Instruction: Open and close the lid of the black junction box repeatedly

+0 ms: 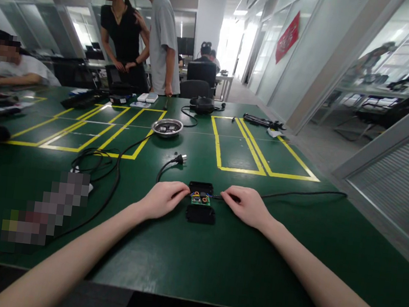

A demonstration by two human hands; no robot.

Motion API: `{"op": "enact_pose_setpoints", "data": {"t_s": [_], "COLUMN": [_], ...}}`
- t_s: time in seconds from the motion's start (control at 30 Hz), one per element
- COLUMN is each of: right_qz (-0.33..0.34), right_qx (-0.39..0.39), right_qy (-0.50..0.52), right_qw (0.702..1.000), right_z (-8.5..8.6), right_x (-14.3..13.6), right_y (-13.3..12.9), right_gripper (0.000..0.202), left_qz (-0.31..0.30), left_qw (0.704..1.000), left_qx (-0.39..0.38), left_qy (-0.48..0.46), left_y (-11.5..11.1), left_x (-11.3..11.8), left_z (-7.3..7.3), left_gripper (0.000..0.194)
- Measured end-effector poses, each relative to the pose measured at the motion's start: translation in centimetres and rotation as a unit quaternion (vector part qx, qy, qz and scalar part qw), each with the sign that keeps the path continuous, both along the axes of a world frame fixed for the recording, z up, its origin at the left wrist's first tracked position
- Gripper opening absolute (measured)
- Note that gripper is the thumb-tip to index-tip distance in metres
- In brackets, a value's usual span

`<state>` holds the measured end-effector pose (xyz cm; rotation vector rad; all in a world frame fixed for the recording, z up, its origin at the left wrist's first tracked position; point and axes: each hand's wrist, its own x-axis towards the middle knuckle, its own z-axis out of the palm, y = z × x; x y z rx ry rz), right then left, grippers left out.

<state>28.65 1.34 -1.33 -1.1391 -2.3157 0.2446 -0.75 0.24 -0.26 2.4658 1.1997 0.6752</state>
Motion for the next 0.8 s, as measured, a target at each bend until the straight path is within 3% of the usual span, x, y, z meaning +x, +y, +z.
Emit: {"op": "enact_pose_setpoints", "data": {"t_s": [0.2, 0.47, 0.8], "right_qz": [0.002, 0.066, 0.094], "right_qx": [0.068, 0.055, 0.024], "right_qy": [0.035, 0.036, 0.007], "right_qw": [0.997, 0.996, 0.995], "right_z": [0.6, 0.8, -0.2], "right_x": [-0.1, 0.7, 0.0], "right_y": [-0.9, -1.1, -1.0], "right_gripper": [0.043, 0.043, 0.037], "left_qz": [0.077, 0.068, 0.07], "left_qw": [0.997, 0.997, 0.993], "left_qx": [0.006, 0.043, 0.053], "left_qy": [-0.03, -0.002, 0.074], "left_y": [-0.6, -1.3, -1.1], "left_x": [0.5, 0.4, 0.3], "left_z": [0.3, 0.7, 0.4], "left_gripper": [0.029, 0.02, 0.019]}}
